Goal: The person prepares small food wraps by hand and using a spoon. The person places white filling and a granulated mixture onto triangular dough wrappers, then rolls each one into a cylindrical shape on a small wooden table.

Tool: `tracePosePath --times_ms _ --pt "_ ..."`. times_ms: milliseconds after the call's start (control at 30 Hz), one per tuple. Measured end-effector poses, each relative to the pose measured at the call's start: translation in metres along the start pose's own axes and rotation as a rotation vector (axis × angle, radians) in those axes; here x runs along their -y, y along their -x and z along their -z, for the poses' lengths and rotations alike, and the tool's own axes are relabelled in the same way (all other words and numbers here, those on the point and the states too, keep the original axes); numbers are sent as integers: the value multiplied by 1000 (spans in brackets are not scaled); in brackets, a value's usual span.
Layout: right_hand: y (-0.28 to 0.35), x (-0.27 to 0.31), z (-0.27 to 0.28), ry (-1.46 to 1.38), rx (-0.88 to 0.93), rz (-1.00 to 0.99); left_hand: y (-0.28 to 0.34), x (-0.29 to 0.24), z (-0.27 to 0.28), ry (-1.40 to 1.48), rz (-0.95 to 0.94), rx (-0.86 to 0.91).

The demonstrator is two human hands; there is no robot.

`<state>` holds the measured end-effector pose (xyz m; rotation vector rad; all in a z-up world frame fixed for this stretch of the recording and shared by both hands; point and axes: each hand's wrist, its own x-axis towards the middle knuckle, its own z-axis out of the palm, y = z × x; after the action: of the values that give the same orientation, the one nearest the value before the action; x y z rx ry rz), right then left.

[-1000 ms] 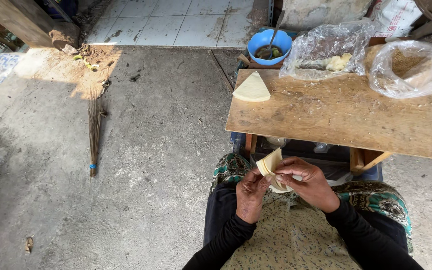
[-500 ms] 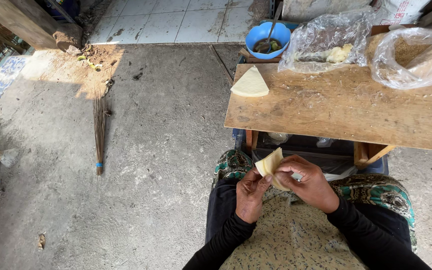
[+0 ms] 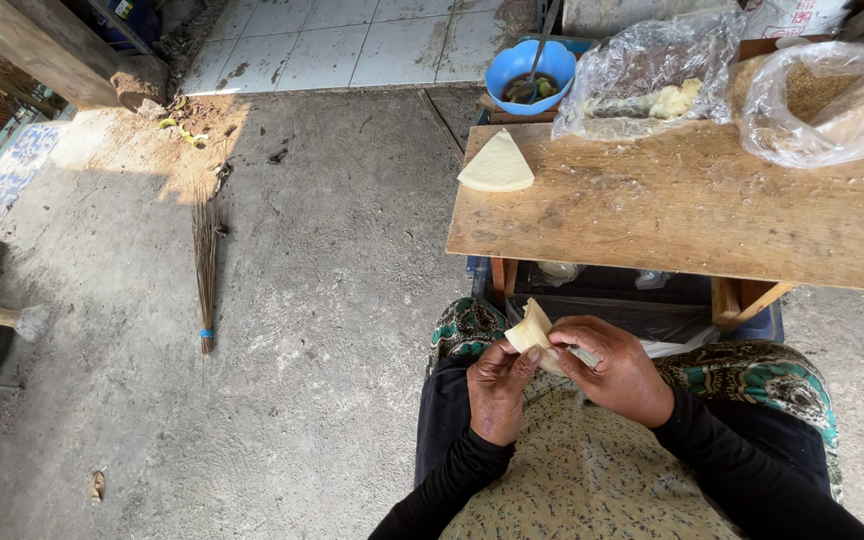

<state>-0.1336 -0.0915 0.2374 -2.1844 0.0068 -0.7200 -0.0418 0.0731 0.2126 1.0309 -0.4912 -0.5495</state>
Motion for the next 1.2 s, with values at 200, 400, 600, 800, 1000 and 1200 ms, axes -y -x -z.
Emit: tracePosePath --times_ms 200,400,600,800,1000,1200 --pt "4 -9 1 -36 58 -22 -1 3 0 -32 39 -21" --pt "4 -10 7 -137 138 -87 -2 5 1 -7 45 -10" --pt "6 -18 8 -243 123 -187 -1 2 1 0 67 -18" --pt "9 -23 9 -327 140 -172 -1 -2 2 -11 90 17" --pt "6 -18 12 -319 174 -156 1 -1 3 -21 110 39" --pt "4 -11 7 -316 149 -135 1 -1 0 -22 109 85"
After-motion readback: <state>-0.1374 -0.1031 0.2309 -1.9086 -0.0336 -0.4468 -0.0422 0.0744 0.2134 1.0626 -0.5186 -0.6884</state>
